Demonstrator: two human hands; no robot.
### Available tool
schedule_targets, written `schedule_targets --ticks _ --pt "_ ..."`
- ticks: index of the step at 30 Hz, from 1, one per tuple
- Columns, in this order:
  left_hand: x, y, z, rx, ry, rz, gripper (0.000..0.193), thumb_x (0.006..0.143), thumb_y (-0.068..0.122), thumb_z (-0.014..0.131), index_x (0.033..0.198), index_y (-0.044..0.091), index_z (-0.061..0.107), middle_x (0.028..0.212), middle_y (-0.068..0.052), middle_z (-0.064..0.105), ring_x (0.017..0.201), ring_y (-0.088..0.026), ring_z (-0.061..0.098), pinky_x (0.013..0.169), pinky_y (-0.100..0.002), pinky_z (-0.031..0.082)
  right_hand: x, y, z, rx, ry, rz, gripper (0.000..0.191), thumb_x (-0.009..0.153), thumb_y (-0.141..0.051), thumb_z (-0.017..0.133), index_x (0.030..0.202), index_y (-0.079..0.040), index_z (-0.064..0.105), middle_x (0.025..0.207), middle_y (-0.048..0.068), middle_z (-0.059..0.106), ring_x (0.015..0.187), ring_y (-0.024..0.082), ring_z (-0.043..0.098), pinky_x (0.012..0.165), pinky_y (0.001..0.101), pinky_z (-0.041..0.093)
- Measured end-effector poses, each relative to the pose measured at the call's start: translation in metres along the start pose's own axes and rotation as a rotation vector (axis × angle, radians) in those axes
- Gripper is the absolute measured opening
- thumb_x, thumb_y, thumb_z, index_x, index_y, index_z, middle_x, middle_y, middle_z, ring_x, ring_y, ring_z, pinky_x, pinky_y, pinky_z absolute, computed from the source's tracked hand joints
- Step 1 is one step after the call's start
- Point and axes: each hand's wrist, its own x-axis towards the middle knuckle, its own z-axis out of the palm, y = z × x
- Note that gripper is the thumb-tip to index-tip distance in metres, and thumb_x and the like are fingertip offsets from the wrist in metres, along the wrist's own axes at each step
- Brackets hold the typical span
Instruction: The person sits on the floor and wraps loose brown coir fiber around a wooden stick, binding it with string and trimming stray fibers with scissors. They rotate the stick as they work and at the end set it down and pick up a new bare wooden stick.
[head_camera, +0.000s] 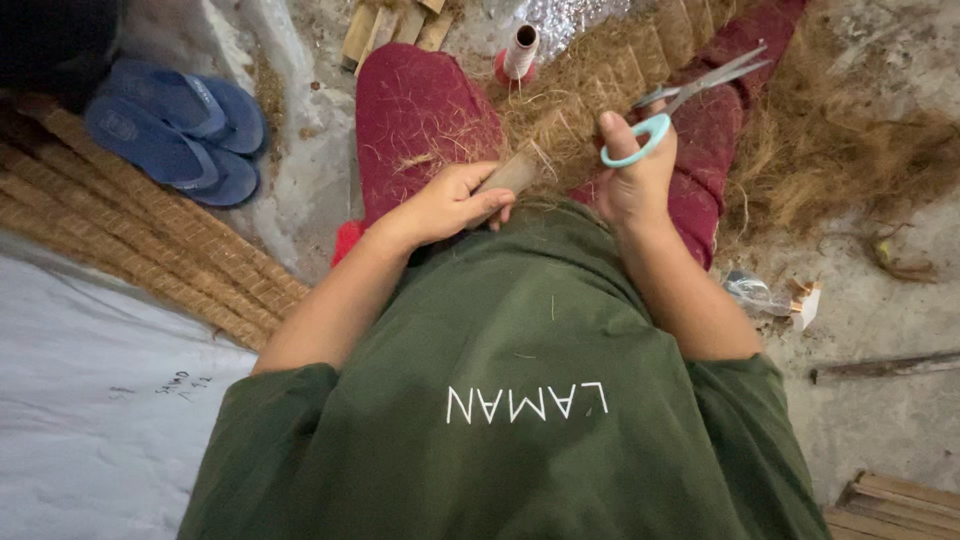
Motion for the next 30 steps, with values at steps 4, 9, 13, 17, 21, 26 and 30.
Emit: schedule_targets --ticks 4,9,13,17,21,26,30 --pt "0.003 0.010 -0.003 0.590 0.229 0.474 0.045 0.100 0.023 0.071 0.134 -0.003 0.055 0.112 -0.016 0.068 0.100 -0.021 0.067 0.084 -0.034 0.054 -0.004 0.011 -0.007 -0.043 -0.017 -0.090 0.047 0.093 -0.001 0.083 0.126 -0.004 0.049 0.099 -0.003 0.050 0.084 0.007 0.051 0.071 0.0249 0.043" --pt "0.007 0.025 0.006 0.226 0.240 0.060 0.051 0.095 0.022 0.068 0.139 -0.001 0.055 0.087 -0.005 0.069 0.063 -0.012 0.066 0.057 -0.028 0.054 0.002 -0.001 -0.015 -0.272 -0.064 -0.024 0.049 0.097 -0.017 0.086 0.124 -0.005 0.047 0.094 0.000 0.049 0.079 0.011 0.050 0.067 0.0275 0.041" --pt "0.006 0.032 0.016 -0.190 0.227 -0.044 0.046 0.102 0.024 0.066 0.139 0.000 0.053 0.078 -0.003 0.060 0.054 -0.009 0.054 0.048 -0.024 0.044 -0.005 -0.025 -0.017 -0.677 -0.292 -0.194 0.064 0.102 -0.049 0.079 0.137 -0.004 0.051 0.113 0.002 0.055 0.100 0.012 0.054 0.089 0.0310 0.048" --pt "0.001 0.035 0.015 -0.495 0.158 -0.122 0.027 0.107 0.027 0.059 0.118 0.002 0.057 0.075 -0.001 0.058 0.051 -0.008 0.051 0.046 -0.023 0.042 -0.019 -0.038 -0.014 -1.136 -0.423 -0.467 0.077 0.087 -0.057 0.086 0.132 -0.003 0.056 0.119 0.013 0.060 0.102 0.029 0.057 0.089 0.0403 0.049" --pt "-0.003 0.038 0.017 -0.558 0.152 -0.150 0.023 0.106 0.028 0.059 0.108 0.005 0.059 0.072 -0.002 0.058 0.049 -0.008 0.051 0.045 -0.022 0.041 -0.024 -0.041 -0.008 -1.444 -0.443 -0.710 0.083 0.078 -0.061 0.086 0.128 -0.001 0.060 0.118 0.017 0.060 0.107 0.039 0.056 0.092 0.0484 0.044" --pt "-0.005 0.043 0.022 -0.614 0.158 -0.136 0.021 0.106 0.025 0.060 0.110 0.004 0.060 0.073 -0.002 0.058 0.050 -0.008 0.051 0.046 -0.022 0.041 -0.024 -0.040 -0.002 -1.475 -0.388 -0.820 0.079 0.078 -0.064 0.087 0.119 -0.002 0.062 0.116 0.015 0.061 0.105 0.037 0.056 0.090 0.0478 0.044" --pt "-0.007 0.048 0.025 -0.625 0.134 -0.157 0.022 0.106 0.025 0.059 0.110 0.003 0.060 0.073 -0.003 0.058 0.049 -0.008 0.051 0.045 -0.022 0.041 -0.023 -0.036 -0.002 -1.475 -0.356 -0.893 0.074 0.082 -0.065 0.085 0.111 -0.001 0.061 0.109 0.014 0.063 0.101 0.036 0.057 0.089 0.0475 0.045"
